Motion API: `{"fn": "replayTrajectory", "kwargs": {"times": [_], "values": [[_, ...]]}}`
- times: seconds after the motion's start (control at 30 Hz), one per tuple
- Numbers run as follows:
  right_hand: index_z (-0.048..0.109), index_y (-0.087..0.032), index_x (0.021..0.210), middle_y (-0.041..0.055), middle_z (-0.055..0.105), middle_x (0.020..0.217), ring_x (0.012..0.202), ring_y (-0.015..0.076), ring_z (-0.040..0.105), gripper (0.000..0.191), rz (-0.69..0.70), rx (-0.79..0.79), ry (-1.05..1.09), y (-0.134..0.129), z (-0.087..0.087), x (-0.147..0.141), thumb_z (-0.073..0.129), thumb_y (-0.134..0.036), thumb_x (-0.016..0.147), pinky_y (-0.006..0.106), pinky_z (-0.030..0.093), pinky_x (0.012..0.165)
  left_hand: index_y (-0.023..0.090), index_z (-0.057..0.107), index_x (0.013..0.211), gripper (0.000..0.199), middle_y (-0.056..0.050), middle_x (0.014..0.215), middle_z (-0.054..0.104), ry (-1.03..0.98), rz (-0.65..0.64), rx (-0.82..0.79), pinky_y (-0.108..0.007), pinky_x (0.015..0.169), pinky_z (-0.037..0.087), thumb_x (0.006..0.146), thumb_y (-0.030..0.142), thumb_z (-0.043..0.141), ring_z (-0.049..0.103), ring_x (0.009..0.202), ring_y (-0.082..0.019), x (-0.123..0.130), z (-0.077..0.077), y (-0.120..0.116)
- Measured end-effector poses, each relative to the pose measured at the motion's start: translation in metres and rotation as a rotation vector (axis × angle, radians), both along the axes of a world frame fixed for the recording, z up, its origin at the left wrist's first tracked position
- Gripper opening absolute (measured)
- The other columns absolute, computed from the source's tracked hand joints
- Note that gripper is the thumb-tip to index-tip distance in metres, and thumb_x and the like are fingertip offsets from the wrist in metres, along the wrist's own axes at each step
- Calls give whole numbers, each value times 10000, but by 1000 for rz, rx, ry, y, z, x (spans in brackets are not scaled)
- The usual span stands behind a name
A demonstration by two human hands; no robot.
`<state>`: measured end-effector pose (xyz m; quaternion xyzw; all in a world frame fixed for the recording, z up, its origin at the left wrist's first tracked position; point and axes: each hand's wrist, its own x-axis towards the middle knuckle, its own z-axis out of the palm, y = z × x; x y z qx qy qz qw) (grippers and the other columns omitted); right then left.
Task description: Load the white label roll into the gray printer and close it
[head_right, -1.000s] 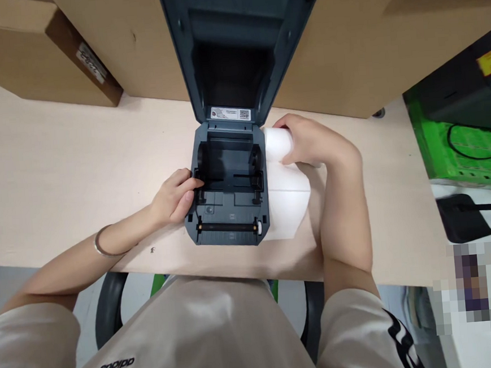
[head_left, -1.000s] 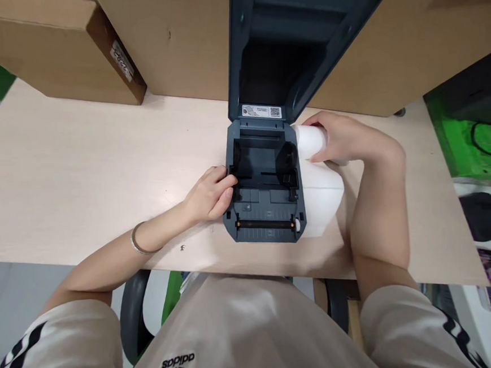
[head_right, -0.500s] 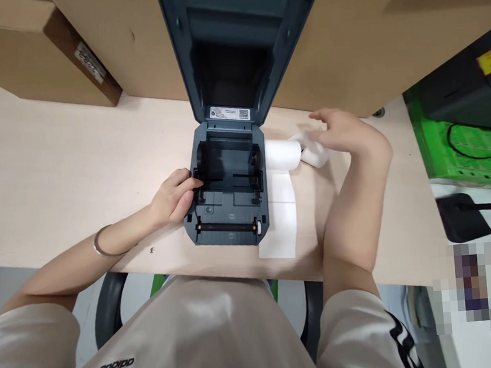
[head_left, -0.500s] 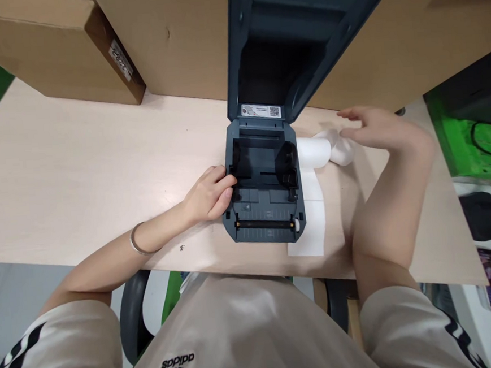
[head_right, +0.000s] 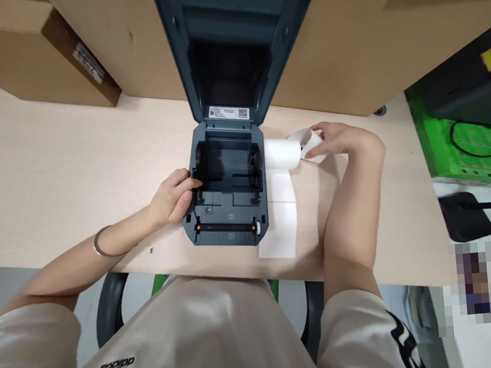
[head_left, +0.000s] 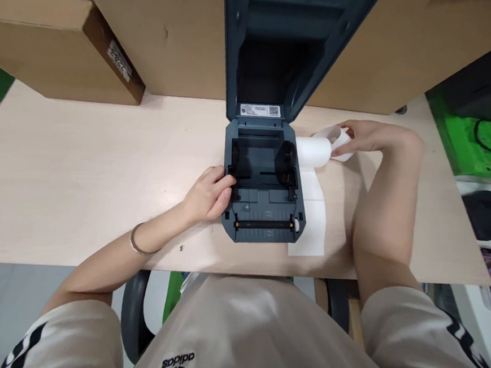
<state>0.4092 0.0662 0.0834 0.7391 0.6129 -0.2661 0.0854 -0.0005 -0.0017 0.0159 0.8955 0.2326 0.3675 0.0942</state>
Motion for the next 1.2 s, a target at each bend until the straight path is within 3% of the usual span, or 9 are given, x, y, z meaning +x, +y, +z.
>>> {"fn": "replayTrajectory", "kwargs": {"times": [0.2, 0.37, 0.5, 0.6, 0.73, 0.87, 0.93, 1.1, 1.2], "values": [[706, -197, 1142, 122, 752, 1111, 892, 227, 662, 420, -40, 36, 29, -4, 11, -4, 838, -293, 755, 359, 502, 837, 183, 611, 968, 414, -18, 764, 452, 1, 6, 6, -352, 628, 452, 1111, 341, 256, 477, 686, -213, -1, -1, -1], [675, -243, 1011, 99, 711, 984, 885, 261, 624, 316, -63, 344, -96, -33, 52, -20, 859, -244, 755, 406, 473, 826, 184, 616, 972, 435, -20, 765, 453, 6, 16, -7, -356, 629, 458, 1110, 356, 241, 474, 681, -212, -2, -3, 0], [688, -253, 1214, 110, 738, 1096, 993, 309, 686, 457, 181, 636, 24, -70, 80, -59, 851, -327, 793, 452, 512, 907, 184, 617, 972, 436, -19, 764, 452, 7, 14, -7, -357, 622, 455, 1110, 354, 239, 473, 679, -212, -1, -4, -1], [595, -274, 1455, 92, 737, 1246, 1119, 300, 706, 629, 440, 744, 259, -82, 76, -95, 768, -352, 856, 447, 546, 997, 178, 614, 971, 432, -18, 768, 444, -1, 13, 6, -354, 620, 458, 1112, 347, 241, 475, 681, -210, -1, -3, -1], [521, -234, 1518, 95, 689, 1361, 1211, 308, 678, 676, 632, 708, 341, -73, 47, -134, 689, -267, 864, 485, 544, 1041, 186, 613, 971, 442, -23, 772, 456, 18, 13, -10, -360, 629, 459, 1112, 361, 233, 480, 692, -218, -1, -3, -1], [451, -209, 1556, 115, 613, 1473, 1334, 333, 596, 736, 675, 636, 344, -62, 28, -149, 638, -214, 844, 527, 488, 1095, 190, 618, 959, 466, -26, 768, 458, 32, 13, -29, -366, 632, 452, 1112, 382, 221, 480, 694, -224, -1, -2, 0], [481, -199, 1516, 121, 611, 1468, 1323, 327, 594, 699, 674, 619, 366, -61, 29, -147, 639, -214, 836, 502, 482, 1085, 187, 623, 969, 471, -29, 775, 466, 32, 12, -38, -369, 640, 454, 1112, 383, 220, 484, 698, -225, -2, -2, 0], [656, -195, 995, 77, 695, 1054, 929, 231, 642, 160, 692, 478, 413, -69, 44, -140, 628, -288, 869, 349, 479, 783, 189, 609, 930, 489, -34, 779, 460, 37, 13, -9, -368, 638, 448, 1115, 392, 205, 468, 699, -227, -2, -4, 1], [654, -210, 1013, 39, 715, 1025, 891, 204, 635, 226, 686, 385, 417, -78, 52, -144, 696, -354, 844, 319, 449, 773, 203, 578, 872, 492, -29, 766, 450, 27, 10, 19, -366, 623, 433, 1116, 404, 201, 445, 682, -223, -1, -6, 2]]}}
